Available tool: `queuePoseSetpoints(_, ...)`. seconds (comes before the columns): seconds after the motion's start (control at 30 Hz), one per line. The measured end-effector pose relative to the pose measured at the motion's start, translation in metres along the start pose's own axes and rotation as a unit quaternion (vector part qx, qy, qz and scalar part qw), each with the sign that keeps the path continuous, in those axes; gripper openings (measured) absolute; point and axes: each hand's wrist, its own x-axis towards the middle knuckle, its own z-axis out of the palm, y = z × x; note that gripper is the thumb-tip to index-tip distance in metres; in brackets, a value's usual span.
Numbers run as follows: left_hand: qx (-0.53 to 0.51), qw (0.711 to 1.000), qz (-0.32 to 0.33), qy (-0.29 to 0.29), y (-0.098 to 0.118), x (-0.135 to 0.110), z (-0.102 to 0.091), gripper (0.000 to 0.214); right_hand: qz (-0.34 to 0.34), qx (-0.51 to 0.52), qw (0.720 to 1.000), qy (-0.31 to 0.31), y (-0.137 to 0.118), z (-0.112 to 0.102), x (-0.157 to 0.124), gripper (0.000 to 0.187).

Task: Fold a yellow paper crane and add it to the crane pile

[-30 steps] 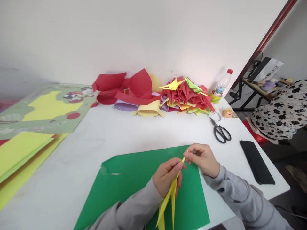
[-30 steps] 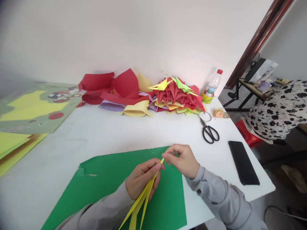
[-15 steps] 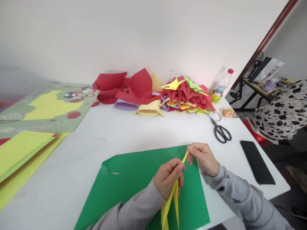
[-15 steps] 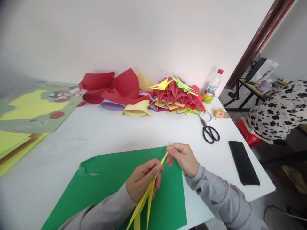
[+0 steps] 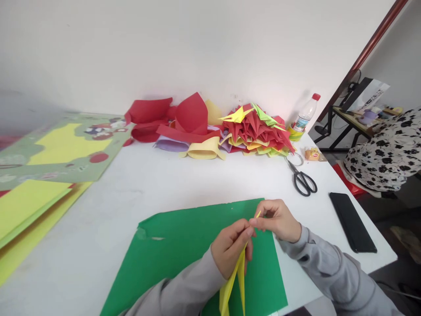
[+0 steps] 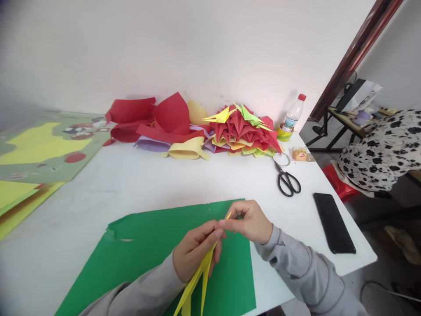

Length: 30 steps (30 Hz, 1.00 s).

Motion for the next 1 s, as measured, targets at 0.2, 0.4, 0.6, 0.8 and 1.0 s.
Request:
queuePoseSetpoints(0.2,-0.006,1.0,-0.018,-0.006,0.003,-0.001,0.003,0.054,-0.014,-0.001,1.0,0.012,0.003,-0.001,-0.001,0.04)
queuePoseSetpoints(0.4,-0.015,1.0,-0.018,-0.017,-0.001,-0.001,0.002,0.052,-0.014,-0.003,1.0,0.017,0.002,0.001,-0.001,0.043)
queuePoseSetpoints(0.6,-0.025,0.999,-0.029,-0.007,0.007,0.0,0.003,0.055,0.0,-0.03,0.999,0.016,-0.001,0.001,-0.001,0.043)
queuePoseSetpoints(0.8,-0.023,0.998,-0.053,-0.015,0.017,-0.002,0.005,0.057,-0.002,-0.049,0.999,0.019,-0.001,0.0,0.001,0.047)
queuePoseSetpoints(1.0,-0.041,0.998,-0.04,-0.02,0.004,0.001,0.002,0.055,0.01,-0.033,0.999,0.024,0.0,-0.001,0.001,0.054)
